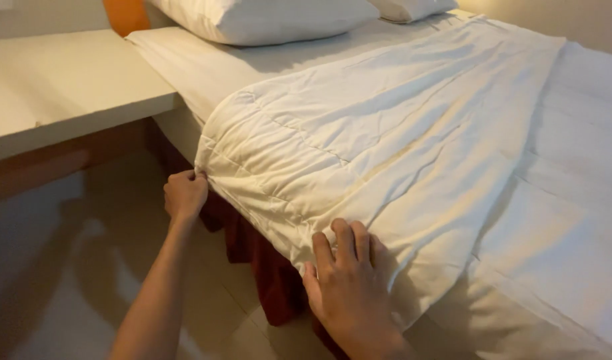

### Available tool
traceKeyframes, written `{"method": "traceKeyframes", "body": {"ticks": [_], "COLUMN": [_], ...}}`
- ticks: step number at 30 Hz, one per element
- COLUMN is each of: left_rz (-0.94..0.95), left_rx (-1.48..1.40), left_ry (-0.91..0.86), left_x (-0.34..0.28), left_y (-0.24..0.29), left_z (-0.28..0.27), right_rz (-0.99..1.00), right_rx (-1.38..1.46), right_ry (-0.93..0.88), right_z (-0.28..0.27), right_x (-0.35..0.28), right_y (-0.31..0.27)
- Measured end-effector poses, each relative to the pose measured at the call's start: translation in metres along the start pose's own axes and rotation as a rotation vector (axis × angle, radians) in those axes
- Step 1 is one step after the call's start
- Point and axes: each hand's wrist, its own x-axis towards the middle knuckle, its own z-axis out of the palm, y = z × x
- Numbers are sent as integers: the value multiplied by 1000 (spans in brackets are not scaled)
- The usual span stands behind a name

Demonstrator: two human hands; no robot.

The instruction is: The person wipes an orange table with a cloth, moving a tray of dishes and a water pitcher aside. They then move to a bed, smooth the white sheets, fold the duvet, and arrange the pillows.

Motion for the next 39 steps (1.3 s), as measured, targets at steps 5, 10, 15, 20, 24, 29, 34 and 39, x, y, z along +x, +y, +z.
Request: {"method": "traceKeyframes", "body": {"ticks": [5,10,15,20,24,29,34,39], "left_rz": [440,1003,1133,1139,1031,967,790,806], "left_rx": [68,-37,-211,175,375,413,513,455], "left_ry": [270,260,-379,-450,-409,-345,-366,-221], "left_x": [11,-61,-98,-54,-5,47,68,82], "left_y": [11,126,219,230,214,197,193,186], "left_z": [14,3,62,151,148,111,89,98], "right_rz": [15,65,-118,48,99,255,428,448], "right_rx": [-79,-164,-95,-29,-171,-194,-160,-475], "right_ry": [36,-24,-102,-296,-382,-496,-515,-500], "right_z": [-14,-34,-32,35,53,75,59,32], "right_x": [9,23,73,130,140,124,123,161], "right_y": [27,89,112,164,216,322,344,269]}}
